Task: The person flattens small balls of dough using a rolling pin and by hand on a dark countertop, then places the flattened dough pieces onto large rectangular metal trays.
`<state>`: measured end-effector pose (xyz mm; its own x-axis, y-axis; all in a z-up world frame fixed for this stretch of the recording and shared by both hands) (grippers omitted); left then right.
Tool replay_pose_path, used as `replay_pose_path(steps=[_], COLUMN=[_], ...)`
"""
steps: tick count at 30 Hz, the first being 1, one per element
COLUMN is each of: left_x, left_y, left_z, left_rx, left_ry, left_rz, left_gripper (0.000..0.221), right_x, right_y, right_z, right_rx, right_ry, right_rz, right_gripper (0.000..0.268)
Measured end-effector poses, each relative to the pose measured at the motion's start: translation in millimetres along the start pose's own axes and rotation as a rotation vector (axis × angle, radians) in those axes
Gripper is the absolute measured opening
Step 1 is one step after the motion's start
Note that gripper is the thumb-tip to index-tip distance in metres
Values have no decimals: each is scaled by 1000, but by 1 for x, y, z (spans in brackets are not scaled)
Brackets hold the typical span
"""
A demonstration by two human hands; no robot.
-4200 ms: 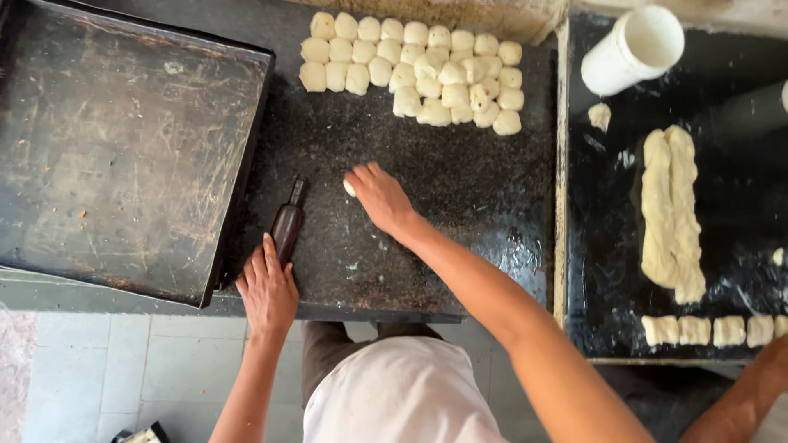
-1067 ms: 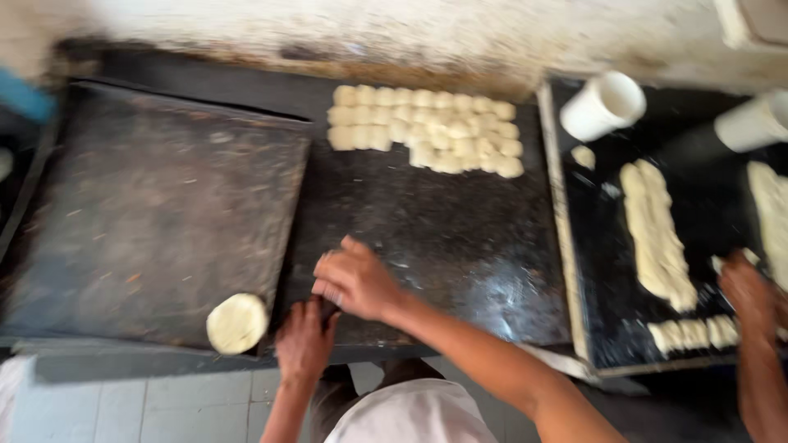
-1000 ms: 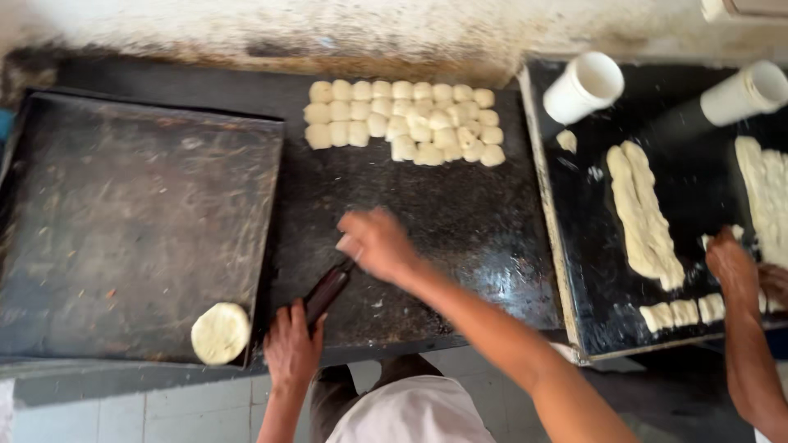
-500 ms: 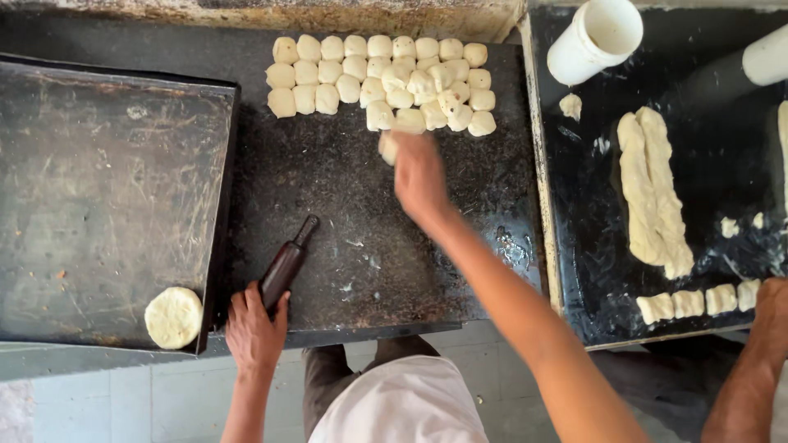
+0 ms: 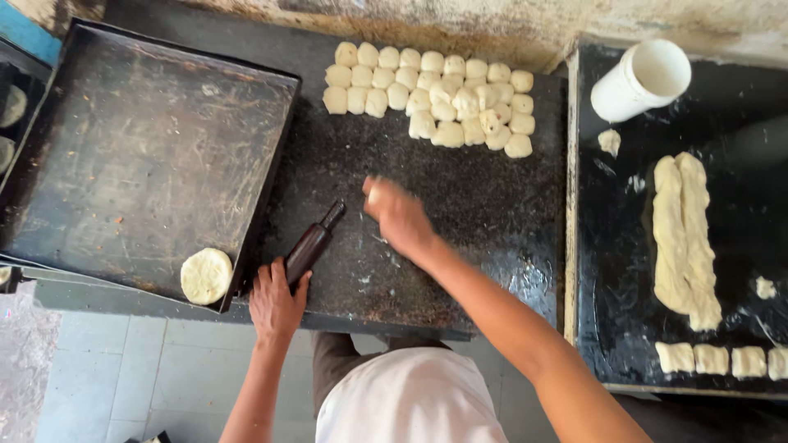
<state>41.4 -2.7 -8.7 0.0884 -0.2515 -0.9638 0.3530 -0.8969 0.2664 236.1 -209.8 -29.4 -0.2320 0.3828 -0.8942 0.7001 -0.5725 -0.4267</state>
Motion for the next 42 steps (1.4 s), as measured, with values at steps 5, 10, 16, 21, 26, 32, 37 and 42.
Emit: replay_pose_path(steps=[5, 10, 16, 21, 26, 32, 37, 42], left_x=[7, -1, -3, 3, 6, 10, 3, 0], left_y=[5, 27, 52, 83, 73, 82, 76, 14], left_z=[13, 18, -53, -38, -92, -96, -9, -23], left_rx=[-30, -42, 85, 275, 154, 288, 518, 30], left_ry=[41, 102, 45, -127, -247, -179, 161, 146], left_rz=[-33, -43, 118, 231, 171, 110, 99, 118], left_gripper=[55, 58, 51, 56, 63, 69, 57, 54], right_x=[10, -27, -23, -49, 6, -4, -9, -21], right_y=[-37, -98, -62, -12, 40, 38, 15, -17], right_z=[48, 68, 10, 6, -42, -13, 70, 19], right_rx=[-229, -132, 377, -139, 189, 142, 476, -13], right_ry=[-86, -231, -817, 206, 47, 183, 124, 268], right_rz=[-225, 102, 23, -193, -96, -93, -609, 0], right_gripper=[85, 98, 62, 21, 15, 27, 27, 28])
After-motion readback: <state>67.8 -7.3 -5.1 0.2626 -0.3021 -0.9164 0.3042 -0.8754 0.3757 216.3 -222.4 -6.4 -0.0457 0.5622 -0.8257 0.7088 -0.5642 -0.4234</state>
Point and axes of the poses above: each hand's wrist, its own z-axis away from the middle knuckle, its own x-axis out of the palm, y = z × x, the point moved 5 cm from there along -z, towards the middle knuckle, and after that the axes turned 6 degrees about -y, right-handed, at the moved point
